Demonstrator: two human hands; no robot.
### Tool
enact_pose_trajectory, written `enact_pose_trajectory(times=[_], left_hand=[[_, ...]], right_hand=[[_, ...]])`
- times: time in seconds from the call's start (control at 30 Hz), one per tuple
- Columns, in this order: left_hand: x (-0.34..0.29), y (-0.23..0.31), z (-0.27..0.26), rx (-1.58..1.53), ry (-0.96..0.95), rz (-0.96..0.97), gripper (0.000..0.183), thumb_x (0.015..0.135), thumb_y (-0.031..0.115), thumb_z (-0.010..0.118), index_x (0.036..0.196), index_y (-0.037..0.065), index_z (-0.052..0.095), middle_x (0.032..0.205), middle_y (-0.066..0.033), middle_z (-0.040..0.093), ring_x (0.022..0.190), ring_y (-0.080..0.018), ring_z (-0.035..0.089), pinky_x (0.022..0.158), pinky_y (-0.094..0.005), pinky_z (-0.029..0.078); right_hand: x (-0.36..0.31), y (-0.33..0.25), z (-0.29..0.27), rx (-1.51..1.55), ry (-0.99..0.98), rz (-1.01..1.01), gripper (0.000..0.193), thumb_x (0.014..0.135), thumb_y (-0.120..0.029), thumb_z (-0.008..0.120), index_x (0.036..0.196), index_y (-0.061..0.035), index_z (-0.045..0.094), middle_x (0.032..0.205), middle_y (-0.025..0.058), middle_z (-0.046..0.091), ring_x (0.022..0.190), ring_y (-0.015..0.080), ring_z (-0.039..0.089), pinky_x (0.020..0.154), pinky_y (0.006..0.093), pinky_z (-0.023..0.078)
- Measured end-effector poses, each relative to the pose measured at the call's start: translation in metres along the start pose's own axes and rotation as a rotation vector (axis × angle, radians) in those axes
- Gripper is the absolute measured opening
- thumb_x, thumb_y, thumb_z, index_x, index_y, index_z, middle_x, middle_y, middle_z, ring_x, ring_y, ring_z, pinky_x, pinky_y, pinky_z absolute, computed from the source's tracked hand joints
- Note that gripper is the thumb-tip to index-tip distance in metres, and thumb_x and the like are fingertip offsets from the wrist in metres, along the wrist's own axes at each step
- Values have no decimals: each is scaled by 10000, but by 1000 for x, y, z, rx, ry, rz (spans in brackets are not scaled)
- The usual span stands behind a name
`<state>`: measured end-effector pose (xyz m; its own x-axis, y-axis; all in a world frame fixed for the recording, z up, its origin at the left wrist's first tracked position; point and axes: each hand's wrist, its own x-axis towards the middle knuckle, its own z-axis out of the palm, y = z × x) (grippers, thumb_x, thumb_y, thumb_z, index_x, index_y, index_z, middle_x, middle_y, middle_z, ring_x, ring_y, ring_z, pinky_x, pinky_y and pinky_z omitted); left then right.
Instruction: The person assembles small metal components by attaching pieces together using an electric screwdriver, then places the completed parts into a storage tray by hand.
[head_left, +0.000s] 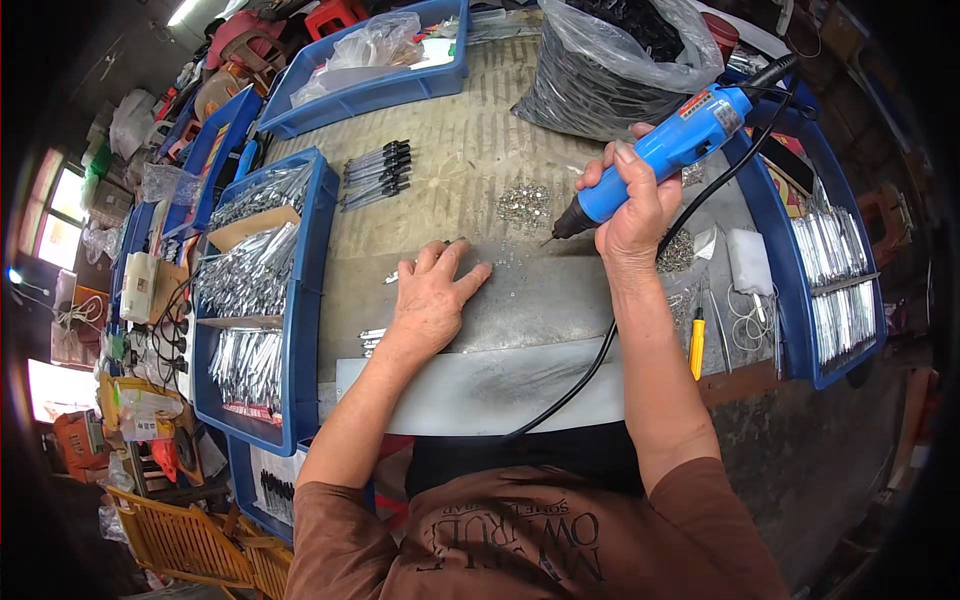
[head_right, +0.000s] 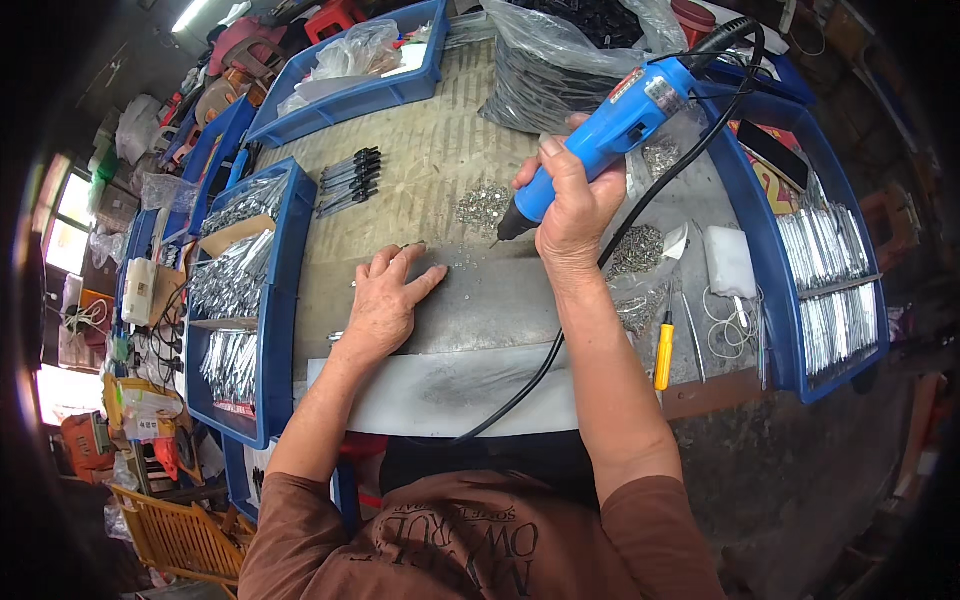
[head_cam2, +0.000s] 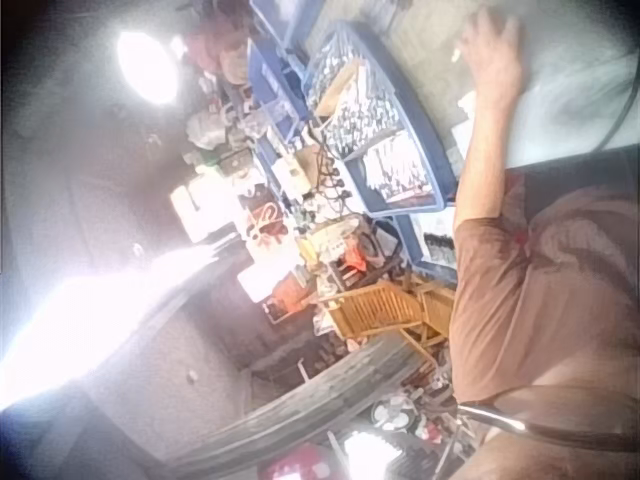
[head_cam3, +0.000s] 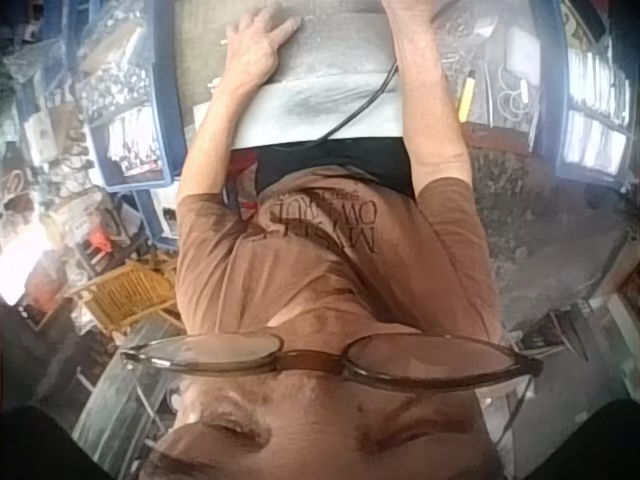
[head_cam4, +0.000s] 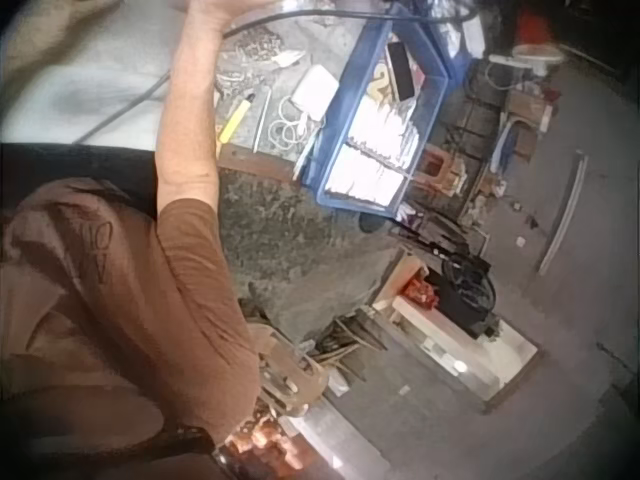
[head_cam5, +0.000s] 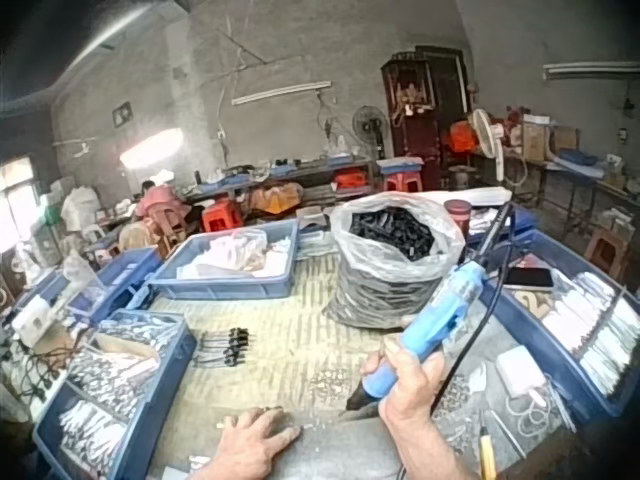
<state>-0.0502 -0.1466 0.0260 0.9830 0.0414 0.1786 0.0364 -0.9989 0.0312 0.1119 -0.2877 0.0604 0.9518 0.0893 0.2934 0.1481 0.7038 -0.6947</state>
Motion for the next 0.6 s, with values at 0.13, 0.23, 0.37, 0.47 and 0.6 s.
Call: enact_pose_trajectory(times=[0.13, 0.23, 0.37, 0.47, 0.6], left_hand=[[4, 6, 0, -21, -12, 15, 440, 710, 21, 473, 1089, 213, 589, 1178, -96, 471, 1082, -284, 413, 827, -412, 336], [3, 7, 3, -35, -23, 43, 449, 711, 14, 466, 1097, 211, 584, 1180, -97, 469, 1087, -283, 409, 844, -416, 332], [-2, 8, 1, -28, -22, 76, 456, 715, 12, 457, 1107, 209, 581, 1180, -93, 468, 1085, -282, 412, 865, -417, 328], [-3, 5, 2, -54, -8, 48, 469, 709, -1, 457, 1109, 212, 581, 1176, -90, 474, 1072, -281, 422, 837, -411, 341], [-5, -2, 2, -40, 10, -16, 488, 691, -30, 464, 1101, 205, 584, 1160, -89, 486, 1050, -273, 431, 787, -401, 351]], right_hand=[[0, -1, 1, -2, 4, 1, 365, 741, -109, 551, 1052, 7, 398, 689, 93, 502, 523, 191, 521, 491, 343, 458], [0, -1, 0, -5, -2, 3, 363, 743, -108, 550, 1052, 7, 397, 688, 93, 503, 525, 190, 520, 492, 343, 457], [0, -1, 0, -7, -5, -11, 357, 747, -104, 546, 1052, 7, 398, 686, 94, 502, 525, 187, 519, 493, 343, 457], [1, -1, -1, -7, -4, -6, 357, 748, -103, 546, 1052, 10, 397, 687, 95, 505, 524, 186, 518, 494, 342, 458], [0, 0, 0, -10, -5, -7, 359, 749, -105, 547, 1050, 19, 395, 683, 95, 504, 523, 186, 518, 491, 339, 460]])
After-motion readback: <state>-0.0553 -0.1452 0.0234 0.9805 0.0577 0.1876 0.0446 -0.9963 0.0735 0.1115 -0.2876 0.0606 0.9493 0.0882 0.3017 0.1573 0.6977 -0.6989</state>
